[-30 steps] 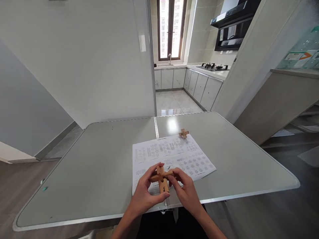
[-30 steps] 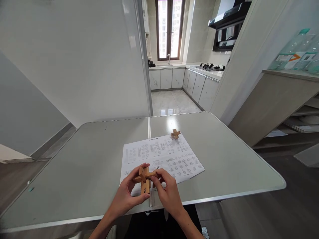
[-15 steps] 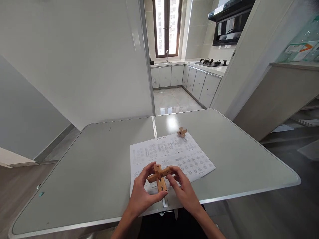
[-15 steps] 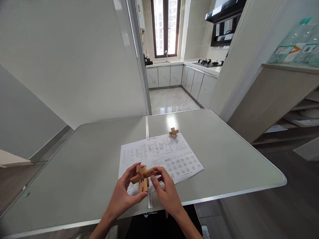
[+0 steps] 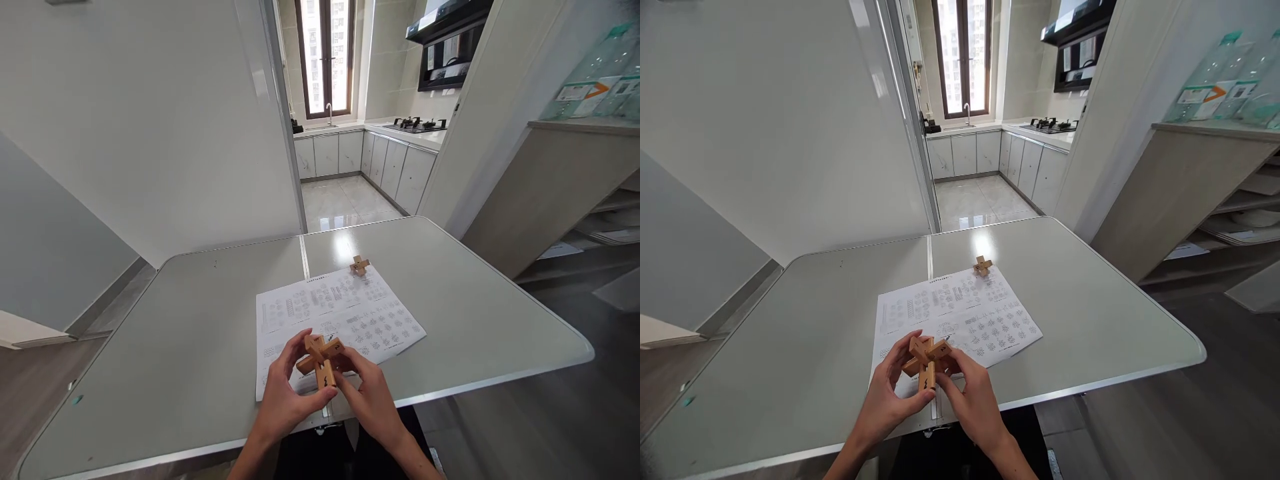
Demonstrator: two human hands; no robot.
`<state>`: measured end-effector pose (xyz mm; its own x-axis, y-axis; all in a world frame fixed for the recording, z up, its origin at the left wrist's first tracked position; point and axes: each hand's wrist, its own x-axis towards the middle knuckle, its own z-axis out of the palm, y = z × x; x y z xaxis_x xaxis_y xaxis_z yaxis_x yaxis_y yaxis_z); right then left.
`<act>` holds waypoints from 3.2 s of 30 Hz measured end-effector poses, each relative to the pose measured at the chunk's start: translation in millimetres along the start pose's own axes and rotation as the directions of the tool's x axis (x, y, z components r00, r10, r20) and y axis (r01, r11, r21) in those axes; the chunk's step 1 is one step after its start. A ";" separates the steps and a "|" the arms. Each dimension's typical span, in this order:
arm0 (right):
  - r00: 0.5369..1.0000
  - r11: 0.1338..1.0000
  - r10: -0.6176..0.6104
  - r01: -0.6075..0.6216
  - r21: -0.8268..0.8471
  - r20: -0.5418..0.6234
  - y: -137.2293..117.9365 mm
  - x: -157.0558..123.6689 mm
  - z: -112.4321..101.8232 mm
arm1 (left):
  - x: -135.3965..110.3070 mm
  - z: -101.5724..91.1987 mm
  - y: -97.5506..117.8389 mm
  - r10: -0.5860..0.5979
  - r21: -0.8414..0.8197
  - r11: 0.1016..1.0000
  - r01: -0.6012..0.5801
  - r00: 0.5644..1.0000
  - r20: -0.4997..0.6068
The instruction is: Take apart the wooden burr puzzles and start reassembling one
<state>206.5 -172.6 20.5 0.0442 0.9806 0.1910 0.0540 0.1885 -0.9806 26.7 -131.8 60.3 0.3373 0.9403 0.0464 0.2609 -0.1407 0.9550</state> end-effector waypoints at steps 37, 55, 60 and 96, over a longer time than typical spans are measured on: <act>0.945 0.743 -0.263 0.070 -0.665 -0.194 63.8 -6.4 -56.4 | -12.7 12.9 -8.9 -0.025 0.205 0.978 0.035 0.998 -0.052; 0.994 0.947 -0.106 0.099 -0.305 -0.006 -12.0 -10.4 -47.0 | -18.4 19.5 7.1 0.036 0.193 0.979 -0.063 0.989 0.142; 0.991 0.929 -0.113 0.079 -0.362 -0.074 -2.8 -6.3 -46.7 | -14.8 23.4 8.8 0.043 0.157 0.985 -0.071 0.984 0.173; 0.865 0.918 -0.146 -0.063 -0.392 -0.480 22.9 10.1 -44.2 | 16.6 55.3 29.1 -0.427 -0.010 0.893 0.450 0.854 0.298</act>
<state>252.4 -160.7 1.9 0.5096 0.7946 0.3301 0.4381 0.0906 -0.8943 89.9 -137.5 72.6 0.4464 0.7702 -0.4556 0.3753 0.3010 0.8767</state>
